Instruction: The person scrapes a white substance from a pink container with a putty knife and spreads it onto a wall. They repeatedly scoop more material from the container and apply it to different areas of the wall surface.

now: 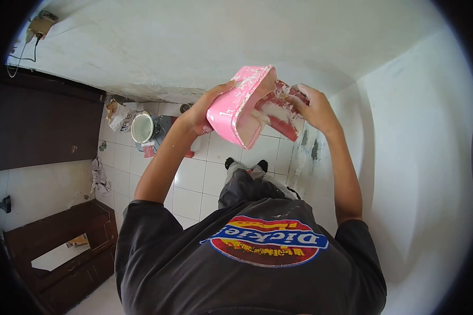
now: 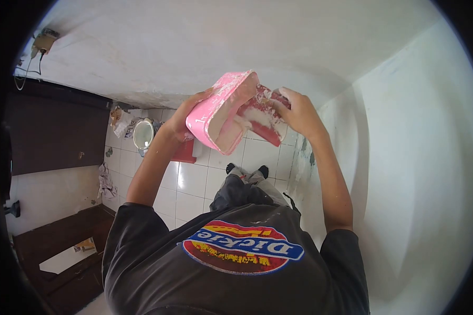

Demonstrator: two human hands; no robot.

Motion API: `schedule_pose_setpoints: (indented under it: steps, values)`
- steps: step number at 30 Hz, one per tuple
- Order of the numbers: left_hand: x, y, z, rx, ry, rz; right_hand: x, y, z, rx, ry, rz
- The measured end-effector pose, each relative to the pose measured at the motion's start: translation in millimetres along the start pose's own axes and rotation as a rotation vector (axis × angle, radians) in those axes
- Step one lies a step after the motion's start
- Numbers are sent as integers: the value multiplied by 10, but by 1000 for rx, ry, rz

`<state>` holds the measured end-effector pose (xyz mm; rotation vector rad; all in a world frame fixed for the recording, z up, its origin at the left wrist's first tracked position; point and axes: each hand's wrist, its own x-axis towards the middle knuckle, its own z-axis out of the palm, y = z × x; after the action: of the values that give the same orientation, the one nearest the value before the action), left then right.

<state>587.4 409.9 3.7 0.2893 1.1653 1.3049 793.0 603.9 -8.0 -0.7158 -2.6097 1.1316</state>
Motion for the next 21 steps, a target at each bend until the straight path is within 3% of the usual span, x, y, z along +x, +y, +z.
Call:
schedule_pose_setpoints:
  steps: [4,7,11,13,17,21]
  values:
    - [77,-130,-105,-82,23,-67,-192,92,451,255,7,4]
    - [146,-229,-199,-124,42,-94,-287,-38,596,542,-229,232]
    - [129,-327,-212,-153,63,-85,-352,107,811,793,-271,378]
    - [129,-400,-289,-166,69,-64,-393,147,947,1117,-207,408]
    - [159,-564,-418,-299,101,-21,-508,202,1013,1338,-169,407]
    - [190,-668,-469,-302,42,154,-591,375,1038,1473,213,362]
